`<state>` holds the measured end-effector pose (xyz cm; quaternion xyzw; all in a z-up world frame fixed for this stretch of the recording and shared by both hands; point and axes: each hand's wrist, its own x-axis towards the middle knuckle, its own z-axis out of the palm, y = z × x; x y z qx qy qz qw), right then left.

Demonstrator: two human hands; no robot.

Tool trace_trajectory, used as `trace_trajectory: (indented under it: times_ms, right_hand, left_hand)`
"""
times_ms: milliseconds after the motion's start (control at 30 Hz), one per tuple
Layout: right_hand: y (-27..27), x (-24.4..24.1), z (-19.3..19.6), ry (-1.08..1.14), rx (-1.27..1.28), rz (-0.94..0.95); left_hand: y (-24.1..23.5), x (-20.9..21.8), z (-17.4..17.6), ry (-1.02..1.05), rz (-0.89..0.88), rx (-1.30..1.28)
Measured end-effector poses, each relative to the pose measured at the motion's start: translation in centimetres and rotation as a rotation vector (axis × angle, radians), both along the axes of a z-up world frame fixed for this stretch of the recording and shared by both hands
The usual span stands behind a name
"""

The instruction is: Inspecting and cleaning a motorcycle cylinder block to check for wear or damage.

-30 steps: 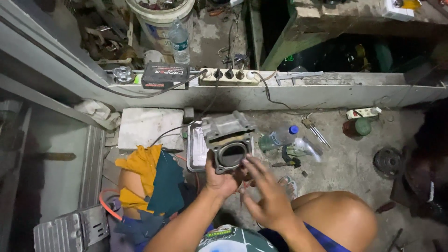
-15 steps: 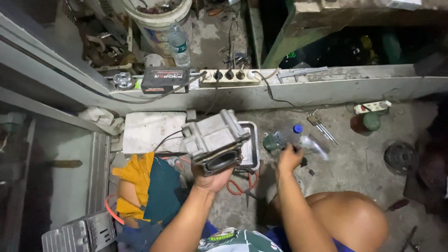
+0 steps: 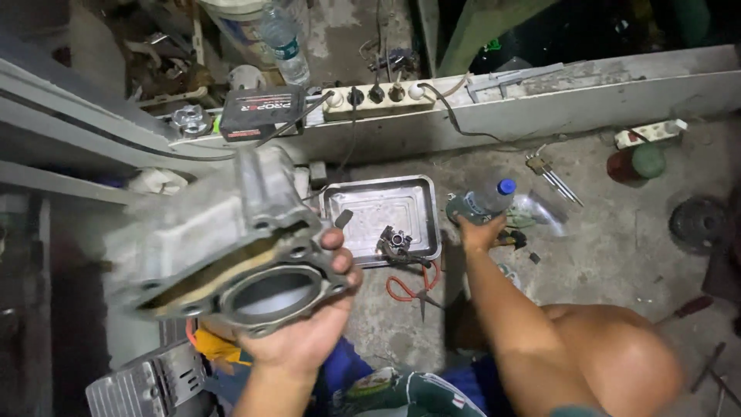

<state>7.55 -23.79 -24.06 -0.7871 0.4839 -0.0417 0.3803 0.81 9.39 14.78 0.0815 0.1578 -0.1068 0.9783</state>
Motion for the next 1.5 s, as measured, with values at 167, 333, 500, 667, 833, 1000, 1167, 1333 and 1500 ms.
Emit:
trace_trajectory:
  times_ms: [167, 333, 500, 667, 833, 1000, 1167, 1333, 1500]
  right_hand:
    - [-2.3, 2.6, -6.0, -0.252, 0.042, -0.108]
    - [-1.9, 2.7, -1.9, -0.326, -0.019, -0.034]
    - [-0.5, 4.8, 1.7, -0.498, -0.087, 0.003]
    - [7.3, 4.2, 10.0, -0.594, -0.016, 0.234]
    - [15.8, -0.2, 15.4, -0.283, 0.202, 0.333]
    - [16.8, -3.6, 9.8, 0.227, 0.235, 0.615]
    - [16.4, -4.8, 2.9, 0.526, 0.161, 0.958]
    - [17.5, -4.0, 2.7, 0.595, 0.157, 0.999]
    - [19.2, -3.6, 7.3, 0.632, 0.214, 1.024]
  left_hand:
    - [1.5, 2.6, 1.4, -0.452, -0.060, 0.042]
    - [1.3, 6.9, -3.5, -0.388, -0.066, -0.071]
    - [0.4, 8.5, -6.8, 0.158, 0.141, 0.052]
    - [0.7, 9.5, -3.3, 0.406, 0.193, -0.022]
    - [2.0, 8.7, -2.6, 0.366, 0.226, -0.007]
    - [3.0, 7.9, -2.5, 0.379, 0.254, -0.022]
    - [3.8, 7.5, -3.7, 0.241, 0.231, -0.003]
    - [4.2, 7.4, -4.0, 0.194, 0.235, -0.016]
    - [4.2, 7.1, -4.2, 0.121, 0.217, -0.029]
